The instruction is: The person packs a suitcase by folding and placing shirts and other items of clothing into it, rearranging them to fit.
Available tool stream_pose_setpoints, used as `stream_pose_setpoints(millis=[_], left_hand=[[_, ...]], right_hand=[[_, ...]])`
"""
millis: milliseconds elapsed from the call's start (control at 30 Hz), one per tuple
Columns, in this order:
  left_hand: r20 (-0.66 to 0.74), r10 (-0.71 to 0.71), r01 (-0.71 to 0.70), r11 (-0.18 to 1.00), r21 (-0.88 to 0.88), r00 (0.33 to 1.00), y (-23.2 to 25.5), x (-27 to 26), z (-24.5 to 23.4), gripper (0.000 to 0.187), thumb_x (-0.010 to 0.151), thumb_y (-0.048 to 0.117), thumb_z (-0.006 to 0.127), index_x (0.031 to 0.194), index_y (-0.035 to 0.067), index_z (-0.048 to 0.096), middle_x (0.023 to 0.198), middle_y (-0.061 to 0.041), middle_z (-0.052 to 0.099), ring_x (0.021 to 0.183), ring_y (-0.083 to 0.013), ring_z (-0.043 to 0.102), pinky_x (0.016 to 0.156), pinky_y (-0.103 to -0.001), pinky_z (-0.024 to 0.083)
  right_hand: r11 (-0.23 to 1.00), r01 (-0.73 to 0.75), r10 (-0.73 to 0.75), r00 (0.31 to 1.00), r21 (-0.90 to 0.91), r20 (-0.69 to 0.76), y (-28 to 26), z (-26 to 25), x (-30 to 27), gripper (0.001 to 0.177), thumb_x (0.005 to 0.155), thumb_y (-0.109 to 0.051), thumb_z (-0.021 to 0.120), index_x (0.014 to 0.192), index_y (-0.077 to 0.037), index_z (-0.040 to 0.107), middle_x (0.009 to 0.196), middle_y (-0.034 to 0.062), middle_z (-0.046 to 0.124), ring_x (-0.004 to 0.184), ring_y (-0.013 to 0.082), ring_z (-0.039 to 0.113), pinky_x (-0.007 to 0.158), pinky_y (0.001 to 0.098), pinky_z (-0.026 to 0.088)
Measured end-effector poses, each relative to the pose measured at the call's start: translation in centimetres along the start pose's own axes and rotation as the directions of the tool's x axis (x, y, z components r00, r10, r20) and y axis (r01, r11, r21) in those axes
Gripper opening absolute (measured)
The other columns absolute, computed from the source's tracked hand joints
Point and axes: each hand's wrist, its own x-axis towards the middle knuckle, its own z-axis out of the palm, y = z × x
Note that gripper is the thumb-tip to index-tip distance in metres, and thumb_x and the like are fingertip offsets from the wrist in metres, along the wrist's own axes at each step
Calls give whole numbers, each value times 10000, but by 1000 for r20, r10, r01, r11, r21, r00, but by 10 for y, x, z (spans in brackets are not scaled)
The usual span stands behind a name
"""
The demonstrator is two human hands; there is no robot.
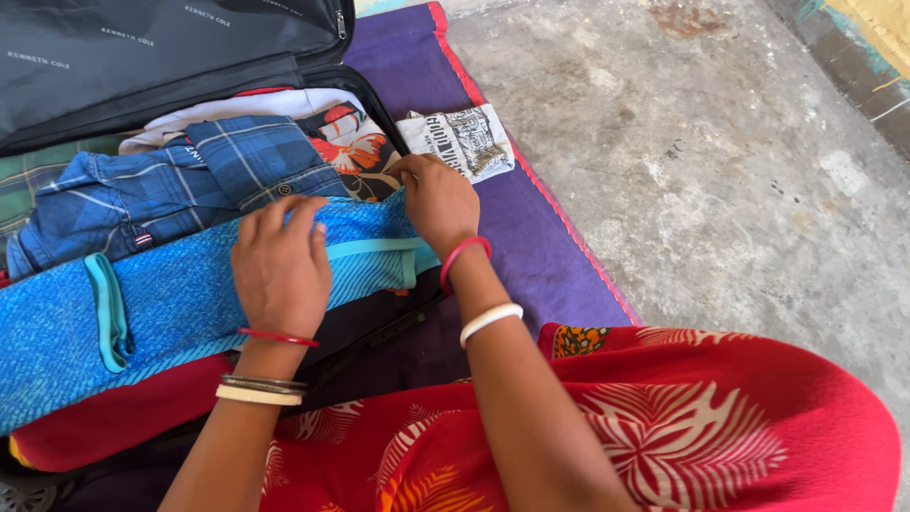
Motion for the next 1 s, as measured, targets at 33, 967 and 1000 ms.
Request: stream_pose_setpoints(millis=[33,967,1000], left_hand=[[42,31,-31,1000,-5,999,-2,0,2,318,932,134,676,1248,116,705,1258,-102,663,1167,-361,580,974,-492,480],[294,-107,68,988,140,950,-8,-35,28,721,953,422,559,1581,121,373,1682,-13,219,1532,-453,102,1104,-792,102],[291,-114,76,987,141,950,-11,-35,25,721,953,422,559,1581,121,373,1682,-13,219,1532,-453,102,1104,-792,102]], right_hand=[[998,27,-22,996,-49,86,4,4,7,202,978,-209,578,1050,-232,766,1110,24,743,955,307,721,808,438,560],[996,85,-87,972,17,219,-16,24,-40,415,910,-227,727,1307,-161,626,1282,147,651,1126,376,655,929,465,526],[997,80,-74,969,-19,238,-6,20,-37,486,877,-200,724,1336,-121,583,1304,177,625,1101,393,653,921,475,522]])
